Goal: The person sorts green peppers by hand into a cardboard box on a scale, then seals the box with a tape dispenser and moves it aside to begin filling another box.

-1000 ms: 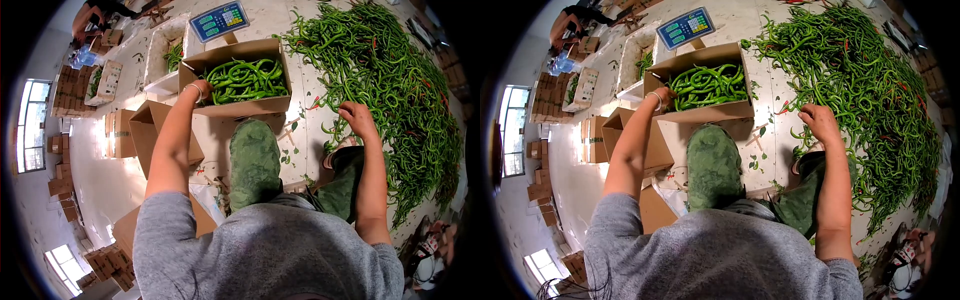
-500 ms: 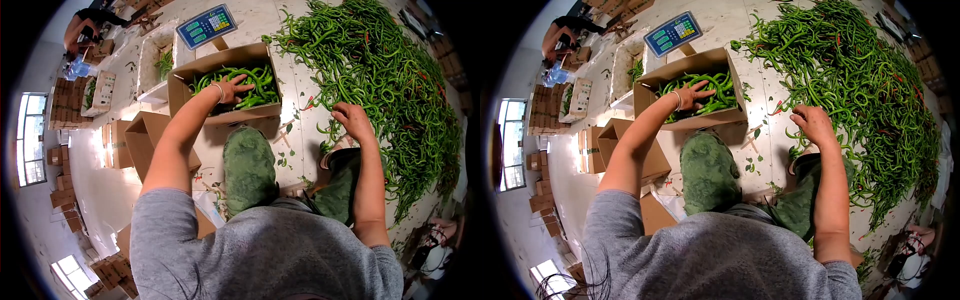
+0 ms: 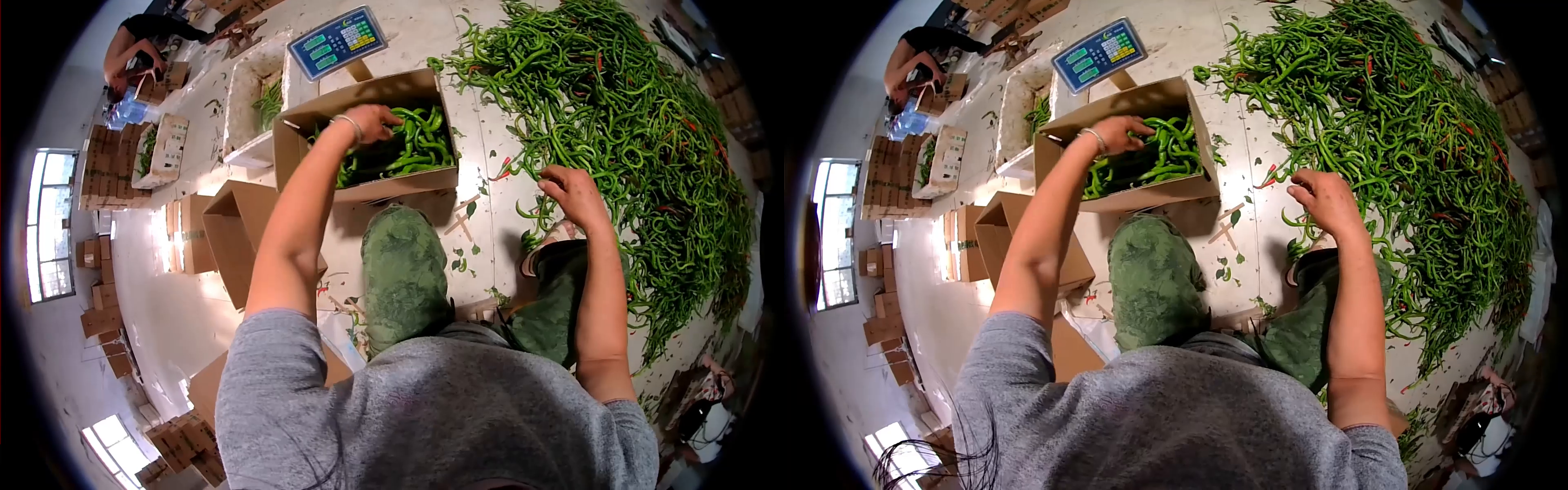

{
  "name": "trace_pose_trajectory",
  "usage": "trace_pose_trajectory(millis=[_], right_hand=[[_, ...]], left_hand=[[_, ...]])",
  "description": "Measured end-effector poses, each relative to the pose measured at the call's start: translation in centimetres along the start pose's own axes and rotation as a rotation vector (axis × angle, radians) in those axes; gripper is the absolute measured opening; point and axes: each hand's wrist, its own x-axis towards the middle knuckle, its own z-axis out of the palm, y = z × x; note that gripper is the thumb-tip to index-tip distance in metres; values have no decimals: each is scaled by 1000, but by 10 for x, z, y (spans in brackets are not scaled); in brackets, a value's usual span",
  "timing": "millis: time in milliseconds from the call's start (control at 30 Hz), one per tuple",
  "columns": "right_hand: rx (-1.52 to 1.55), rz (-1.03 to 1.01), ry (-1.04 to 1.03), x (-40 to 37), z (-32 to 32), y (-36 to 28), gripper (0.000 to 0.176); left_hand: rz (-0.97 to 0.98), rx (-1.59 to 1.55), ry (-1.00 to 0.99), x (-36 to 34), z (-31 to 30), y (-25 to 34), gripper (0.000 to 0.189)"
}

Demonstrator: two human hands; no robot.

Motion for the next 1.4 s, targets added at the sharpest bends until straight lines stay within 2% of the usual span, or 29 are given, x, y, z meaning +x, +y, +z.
trace_pose_trajectory(millis=[33, 67, 133, 233, 333, 433, 467, 533, 633, 733, 767, 867, 933, 1033, 1067, 1133, 1200, 1233, 1333, 1400], right_hand=[[4, 2, -3, 0, 1, 1, 21], [7, 3, -3, 0, 1, 1, 20], [33, 8, 11, 0, 1, -1, 19], [22, 35, -8, -1, 4, -3, 19], [5, 16, -12, -1, 10, -5, 19], [-32, -21, -16, 2, 19, 0, 18], [-31, -32, -10, 0, 23, 0, 18], [-39, -6, -25, -3, 27, -5, 19], [-46, 4, -47, -5, 30, -9, 21], [142, 35, -40, -5, 36, -6, 27], [156, 24, -23, -3, 35, -10, 28], [111, -17, 27, 4, 37, -39, 38], [78, 23, 52, 24, 45, -53, 49], [75, 56, 165, 67, 79, -57, 59], [51, 12, 151, 80, 90, -57, 61], [257, 116, -43, 94, 110, -65, 57], [386, 151, -89, 93, 118, -73, 58], [333, 101, -37, 88, 118, -75, 56], [84, -28, 59, 79, 122, -70, 51], [-118, -137, 89, 64, 123, -86, 47]], left_hand=[[1, -36, 102, -12, -9, -14, 34], [-259, -194, 60, -33, -31, -3, 33], [-240, -218, 317, -72, -38, -10, 34], [-84, -70, 477, -107, 6, -41, 38], [-84, -188, -40, -120, 78, -57, 40], [-113, -511, 136, -123, 90, -93, 34], [-333, -661, 11, -126, 76, -97, 33], [-392, -211, 203, -151, 34, -74, 31], [-466, -252, 693, -179, 24, -70, 35], [-709, -104, 990, -192, 42, -56, 45], [-805, -202, 869, -193, 54, -63, 50], [-732, -583, 723, -183, 107, -98, 44], [-788, -768, 871, -167, 122, -99, 37], [-872, -752, 940, -161, 122, -90, 40], [-888, -754, 930, -162, 119, -84, 40], [-913, -756, 908, -165, 110, -74, 41], [-904, -778, 897, -165, 104, -71, 41], [-900, -792, 892, -164, 102, -70, 42], [-895, -582, 882, -157, 94, -68, 43], [-837, -602, 877, -151, 97, -87, 45]])
